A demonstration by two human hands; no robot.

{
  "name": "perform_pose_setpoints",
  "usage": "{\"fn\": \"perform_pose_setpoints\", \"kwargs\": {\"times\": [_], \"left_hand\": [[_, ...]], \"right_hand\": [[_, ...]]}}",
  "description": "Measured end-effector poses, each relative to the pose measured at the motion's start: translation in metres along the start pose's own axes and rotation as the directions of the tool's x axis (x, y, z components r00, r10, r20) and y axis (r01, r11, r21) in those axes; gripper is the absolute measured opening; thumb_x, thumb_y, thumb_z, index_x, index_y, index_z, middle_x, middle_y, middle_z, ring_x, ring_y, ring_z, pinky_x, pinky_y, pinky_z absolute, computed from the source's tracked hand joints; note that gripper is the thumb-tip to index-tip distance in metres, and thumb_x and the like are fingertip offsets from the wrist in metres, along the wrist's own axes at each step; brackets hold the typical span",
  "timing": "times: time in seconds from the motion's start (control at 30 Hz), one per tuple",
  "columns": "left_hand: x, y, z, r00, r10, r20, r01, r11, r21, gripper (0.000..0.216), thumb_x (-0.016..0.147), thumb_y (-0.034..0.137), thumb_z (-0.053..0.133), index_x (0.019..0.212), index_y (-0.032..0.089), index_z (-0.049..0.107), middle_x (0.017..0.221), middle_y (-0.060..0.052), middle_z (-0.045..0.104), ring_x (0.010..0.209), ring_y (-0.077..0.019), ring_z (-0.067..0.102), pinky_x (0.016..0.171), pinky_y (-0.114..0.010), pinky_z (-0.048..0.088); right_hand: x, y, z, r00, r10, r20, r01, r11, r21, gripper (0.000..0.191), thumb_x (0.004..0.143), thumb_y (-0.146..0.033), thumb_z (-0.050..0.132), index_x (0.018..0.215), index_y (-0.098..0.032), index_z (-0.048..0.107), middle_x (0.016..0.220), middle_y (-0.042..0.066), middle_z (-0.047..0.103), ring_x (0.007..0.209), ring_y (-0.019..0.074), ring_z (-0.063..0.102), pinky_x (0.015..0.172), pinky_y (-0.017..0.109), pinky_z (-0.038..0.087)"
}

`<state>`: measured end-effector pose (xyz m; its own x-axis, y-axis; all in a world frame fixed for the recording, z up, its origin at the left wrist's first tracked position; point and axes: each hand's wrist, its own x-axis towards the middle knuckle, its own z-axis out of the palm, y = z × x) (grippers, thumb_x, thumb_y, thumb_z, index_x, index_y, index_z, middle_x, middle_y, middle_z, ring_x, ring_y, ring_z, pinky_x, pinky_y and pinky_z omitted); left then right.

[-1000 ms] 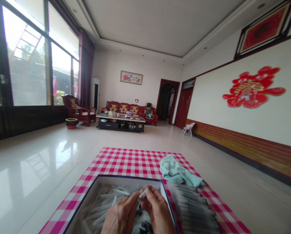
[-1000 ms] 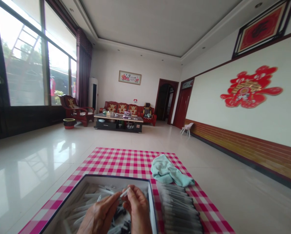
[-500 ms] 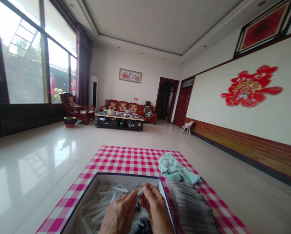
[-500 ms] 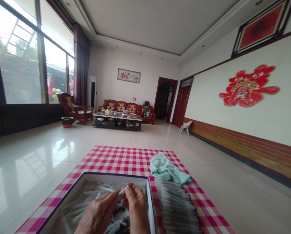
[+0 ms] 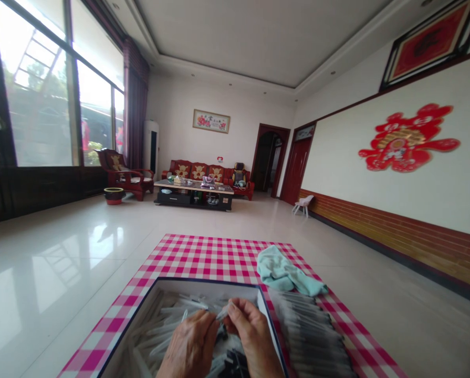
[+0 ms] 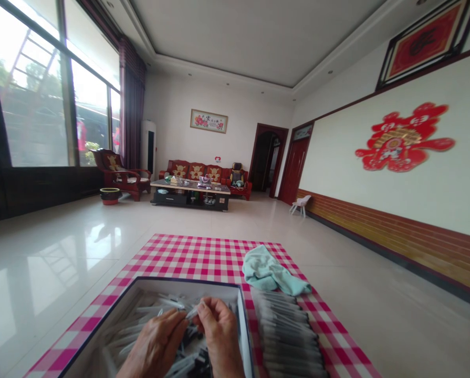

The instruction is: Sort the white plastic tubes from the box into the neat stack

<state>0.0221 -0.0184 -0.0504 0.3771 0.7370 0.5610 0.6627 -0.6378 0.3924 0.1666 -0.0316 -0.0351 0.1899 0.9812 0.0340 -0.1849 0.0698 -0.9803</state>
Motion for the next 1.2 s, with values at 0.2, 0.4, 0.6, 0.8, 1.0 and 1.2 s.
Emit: {"fn": "perform_pose_setpoints", "kwargs": {"times": [0.2, 0.4, 0.6, 0.8, 1.0, 1.2], "left_hand": [[-0.002, -0.002, 0.007, 0.996, 0.054, -0.065, -0.052, 0.998, 0.039, 0.029, 0.094, 0.020, 0.033, 0.070, 0.022, 0.049, 0.065, 0.001, 0.057, 0.054, -0.0112, 0.057, 0.051, -0.022, 0.037], [-0.005, -0.004, 0.013, 0.996, 0.074, -0.054, -0.064, 0.983, 0.170, 0.025, 0.092, 0.015, 0.033, 0.076, 0.023, 0.050, 0.068, 0.001, 0.057, 0.054, -0.0132, 0.056, 0.049, -0.023, 0.036], [-0.008, -0.005, 0.017, 0.992, 0.102, -0.073, -0.078, 0.959, 0.274, 0.025, 0.089, 0.009, 0.032, 0.078, 0.024, 0.050, 0.070, 0.000, 0.058, 0.061, -0.0159, 0.059, 0.056, -0.024, 0.041], [-0.003, -0.001, 0.009, 0.998, 0.060, -0.006, -0.056, 0.963, 0.263, 0.025, 0.088, 0.009, 0.034, 0.079, 0.023, 0.052, 0.072, -0.001, 0.060, 0.061, -0.0151, 0.061, 0.054, -0.023, 0.043], [0.002, 0.000, 0.001, 1.000, -0.010, -0.005, 0.011, 0.998, 0.066, 0.023, 0.093, 0.017, 0.034, 0.088, 0.023, 0.055, 0.075, -0.001, 0.062, 0.063, -0.0129, 0.062, 0.056, -0.020, 0.045], [0.003, 0.003, -0.001, 0.997, 0.056, -0.051, -0.057, 0.998, -0.029, 0.023, 0.095, 0.021, 0.033, 0.099, 0.021, 0.055, 0.081, -0.003, 0.063, 0.069, -0.0139, 0.064, 0.062, -0.023, 0.050]], "right_hand": [[0.002, 0.008, 0.000, 1.000, -0.013, -0.020, 0.014, 0.999, 0.033, 0.036, 0.068, -0.047, 0.072, 0.084, -0.016, 0.066, 0.070, 0.001, 0.065, 0.066, 0.0156, 0.059, 0.064, 0.025, 0.048], [0.000, 0.011, 0.001, 0.999, -0.003, -0.044, 0.005, 0.999, 0.048, 0.035, 0.068, -0.045, 0.073, 0.082, -0.014, 0.065, 0.068, 0.001, 0.063, 0.062, 0.0137, 0.056, 0.061, 0.025, 0.047], [0.002, 0.014, 0.001, 0.998, 0.017, -0.067, -0.011, 0.997, 0.080, 0.034, 0.066, -0.044, 0.075, 0.082, -0.015, 0.066, 0.068, 0.000, 0.063, 0.062, 0.0136, 0.056, 0.061, 0.025, 0.048], [0.001, 0.015, 0.007, 0.995, 0.037, -0.098, -0.026, 0.993, 0.114, 0.036, 0.064, -0.045, 0.076, 0.080, -0.015, 0.065, 0.069, 0.000, 0.062, 0.062, 0.0135, 0.055, 0.061, 0.025, 0.048], [-0.004, 0.008, 0.015, 0.999, 0.015, 0.045, -0.025, 0.974, 0.227, 0.037, 0.066, -0.039, 0.076, 0.094, -0.018, 0.063, 0.085, 0.001, 0.067, 0.076, 0.0163, 0.060, 0.070, 0.026, 0.047], [-0.009, 0.009, 0.022, 0.998, -0.042, 0.035, 0.036, 0.987, 0.155, 0.025, 0.070, -0.036, 0.071, 0.083, -0.017, 0.063, 0.078, 0.001, 0.067, 0.071, 0.0155, 0.059, 0.066, 0.025, 0.045]]}}
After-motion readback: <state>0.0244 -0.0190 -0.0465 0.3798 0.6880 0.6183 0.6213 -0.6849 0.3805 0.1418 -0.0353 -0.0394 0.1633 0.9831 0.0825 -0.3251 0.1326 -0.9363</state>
